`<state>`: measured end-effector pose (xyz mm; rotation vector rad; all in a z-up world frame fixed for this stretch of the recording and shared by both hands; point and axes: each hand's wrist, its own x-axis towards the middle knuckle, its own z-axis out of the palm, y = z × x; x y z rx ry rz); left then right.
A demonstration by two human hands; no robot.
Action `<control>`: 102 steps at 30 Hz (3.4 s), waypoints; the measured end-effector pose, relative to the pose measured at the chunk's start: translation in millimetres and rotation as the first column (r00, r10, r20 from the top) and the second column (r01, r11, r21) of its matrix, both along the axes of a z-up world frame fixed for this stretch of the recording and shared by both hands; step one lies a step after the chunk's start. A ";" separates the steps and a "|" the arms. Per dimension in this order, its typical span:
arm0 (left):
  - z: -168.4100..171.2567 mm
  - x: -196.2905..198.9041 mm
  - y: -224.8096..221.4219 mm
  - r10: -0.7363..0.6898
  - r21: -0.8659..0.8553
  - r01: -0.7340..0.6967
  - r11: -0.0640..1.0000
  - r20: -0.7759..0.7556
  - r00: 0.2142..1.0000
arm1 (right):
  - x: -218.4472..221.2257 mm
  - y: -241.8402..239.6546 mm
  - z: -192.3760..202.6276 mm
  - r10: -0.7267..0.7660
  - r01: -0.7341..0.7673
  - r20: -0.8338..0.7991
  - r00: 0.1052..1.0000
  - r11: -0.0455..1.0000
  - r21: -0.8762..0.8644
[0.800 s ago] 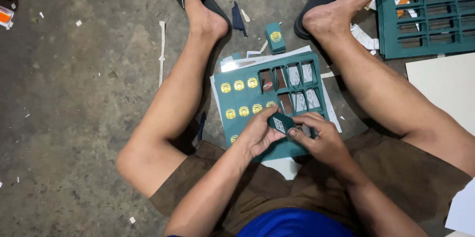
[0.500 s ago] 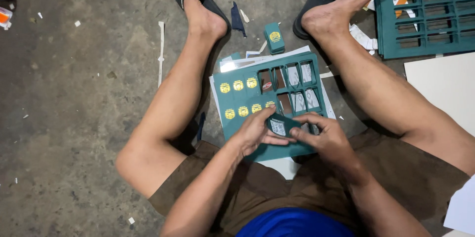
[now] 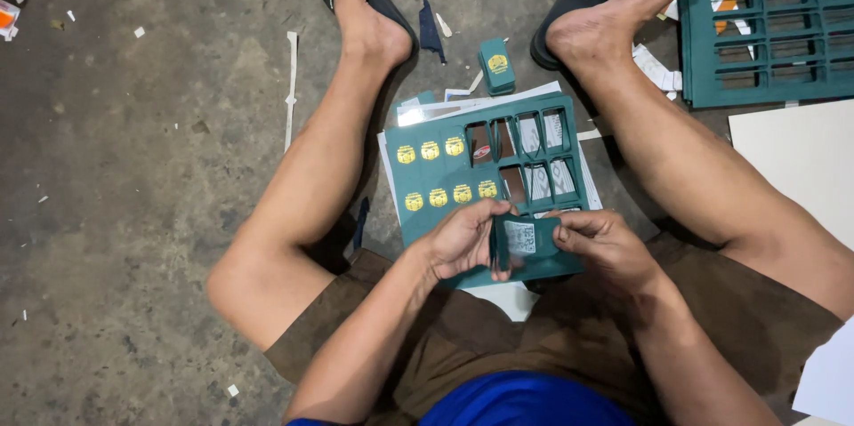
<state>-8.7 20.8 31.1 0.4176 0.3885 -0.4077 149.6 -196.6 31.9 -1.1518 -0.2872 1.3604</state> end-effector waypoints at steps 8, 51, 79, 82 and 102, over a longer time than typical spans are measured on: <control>3.6 1.1 1.3 0.009 -0.052 -0.008 0.999 0.001 1.000 | -4.2 3.4 9.8 -0.024 0.028 -0.178 0.984 0.999 0.019; -23.0 -41.8 21.2 0.736 0.912 -0.408 0.039 0.250 0.629 | 91.4 243.0 -73.4 0.339 0.513 0.940 0.020 0.804 -0.301; -48.1 -13.2 0.3 0.453 0.954 -0.103 -0.282 0.227 0.862 | -13.5 125.4 -17.5 0.054 0.290 0.944 0.326 0.944 -0.155; -53.4 -4.0 -1.3 0.394 0.930 -0.085 -0.357 0.232 0.889 | -42.7 101.7 -40.6 0.108 0.267 0.885 0.453 0.931 -0.250; -67.6 -83.7 -31.2 0.753 0.856 0.246 0.454 -0.516 0.408 | 11.4 -5.0 -62.9 0.567 0.276 0.792 0.227 0.742 -0.610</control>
